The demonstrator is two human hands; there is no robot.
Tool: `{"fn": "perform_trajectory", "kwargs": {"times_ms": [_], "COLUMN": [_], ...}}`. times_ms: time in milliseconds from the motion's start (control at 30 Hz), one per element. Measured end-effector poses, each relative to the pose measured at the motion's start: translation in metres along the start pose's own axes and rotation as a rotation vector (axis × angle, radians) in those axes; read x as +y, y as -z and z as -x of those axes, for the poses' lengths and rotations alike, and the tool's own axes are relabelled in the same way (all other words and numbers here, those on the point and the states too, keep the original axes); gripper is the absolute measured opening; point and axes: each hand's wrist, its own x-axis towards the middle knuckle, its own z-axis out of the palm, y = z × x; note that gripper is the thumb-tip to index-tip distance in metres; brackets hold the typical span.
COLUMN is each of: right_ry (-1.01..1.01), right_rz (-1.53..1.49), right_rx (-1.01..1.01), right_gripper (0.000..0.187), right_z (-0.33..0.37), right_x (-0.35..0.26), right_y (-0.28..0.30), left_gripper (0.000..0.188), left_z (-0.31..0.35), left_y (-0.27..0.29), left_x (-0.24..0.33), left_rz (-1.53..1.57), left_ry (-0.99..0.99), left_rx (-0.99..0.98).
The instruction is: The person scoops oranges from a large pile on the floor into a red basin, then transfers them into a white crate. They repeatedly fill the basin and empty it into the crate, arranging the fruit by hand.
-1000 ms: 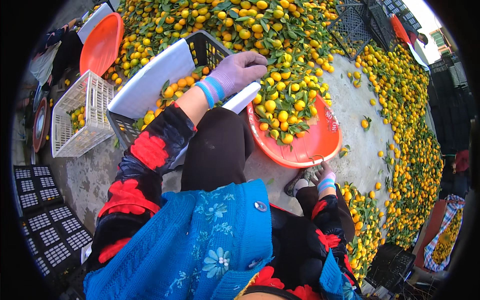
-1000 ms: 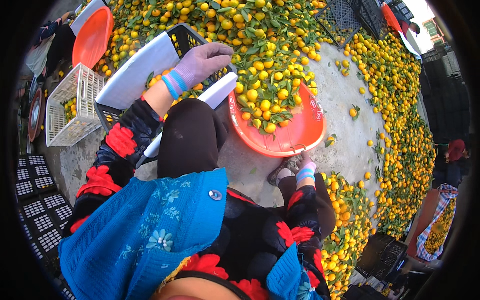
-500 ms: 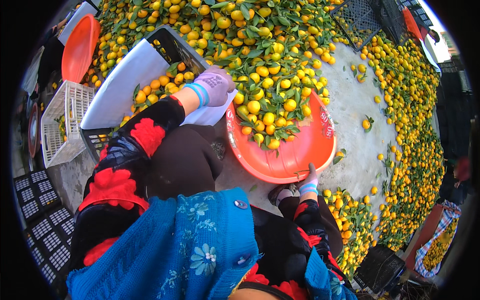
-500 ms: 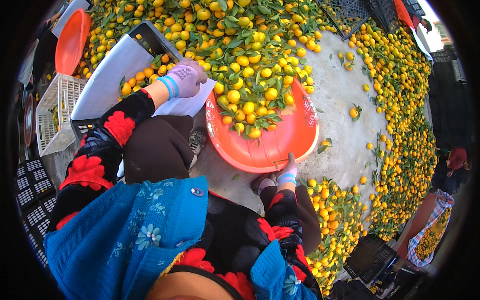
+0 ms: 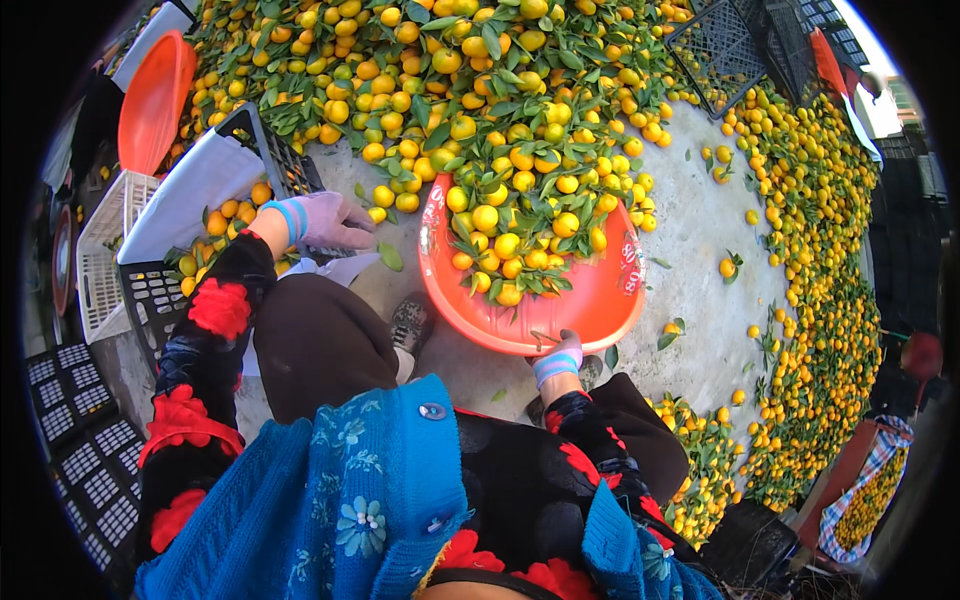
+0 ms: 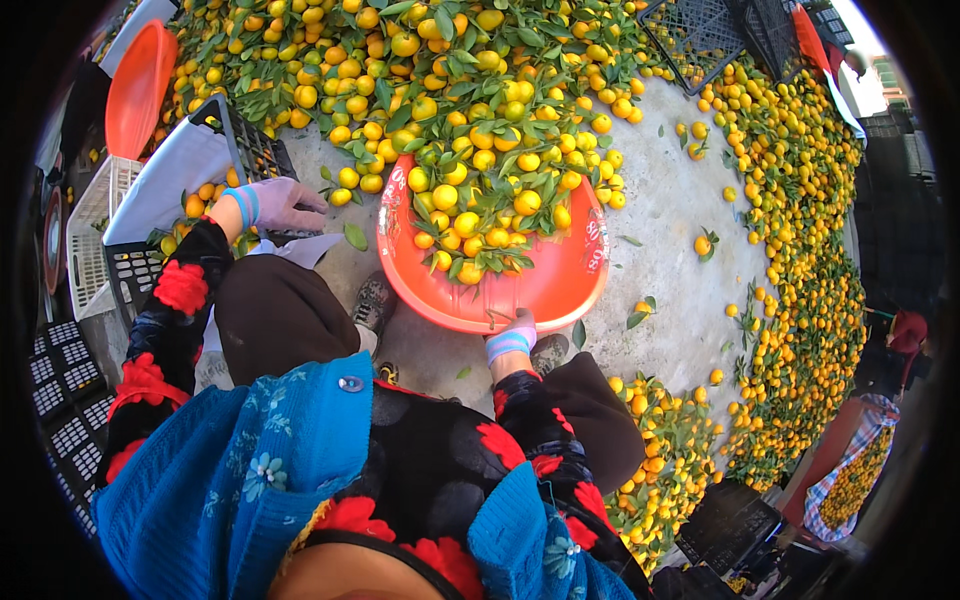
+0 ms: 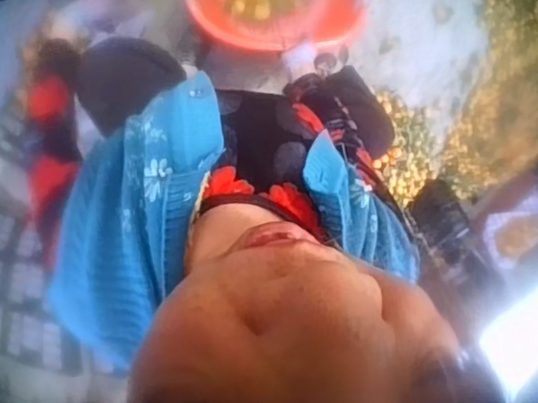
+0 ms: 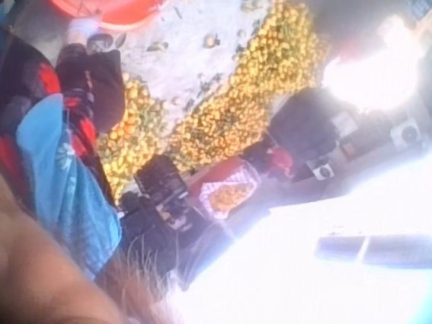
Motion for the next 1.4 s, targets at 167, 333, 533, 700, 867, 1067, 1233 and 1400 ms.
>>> {"fn": "perform_trajectory", "kwargs": {"times_ms": [167, 333, 533, 700, 867, 1067, 1233, 1400], "right_ry": [0.595, 1.169, 1.201, 0.993, 0.988, 0.919, 0.889, 0.656], "right_rz": [0.341, 0.710, 1.211, 1.181, 1.392, 1.752, 1.867, 2.000], "right_rx": [0.246, 0.234, -0.256, -0.335, -0.421, -0.326, -0.631, -0.583], "right_gripper": [0.058, 0.045, 0.050, 0.067, 0.079, 0.088, 0.063, 0.056], "right_z": [0.019, 0.013, -0.050, -0.126, -0.189, -0.205, -0.166, -0.103], "right_x": [-0.064, -0.191, -0.257, -0.284, -0.266, -0.242, -0.213, -0.189], "right_y": [0.033, -0.010, -0.172, -0.299, -0.392, -0.431, -0.384, -0.304], "left_gripper": [0.047, 0.045, 0.076, 0.082, 0.085, 0.083, 0.086, 0.074], "left_z": [-0.093, -0.223, -0.320, -0.346, -0.349, -0.371, -0.366, -0.335], "left_y": [0.063, 0.068, 0.018, 0.020, 0.023, 0.042, 0.031, -0.031], "left_x": [0.018, 0.032, 0.030, 0.038, 0.045, 0.041, 0.053, 0.085], "left_rz": [0.098, 0.075, 0.051, 0.017, -0.029, 0.216, 0.237, 0.326], "left_ry": [-0.137, 0.085, 0.095, 0.112, 0.138, 0.161, 0.093, -0.064], "left_rx": [0.336, 0.392, 0.578, 0.471, 0.456, 0.294, 0.263, 0.170]}}
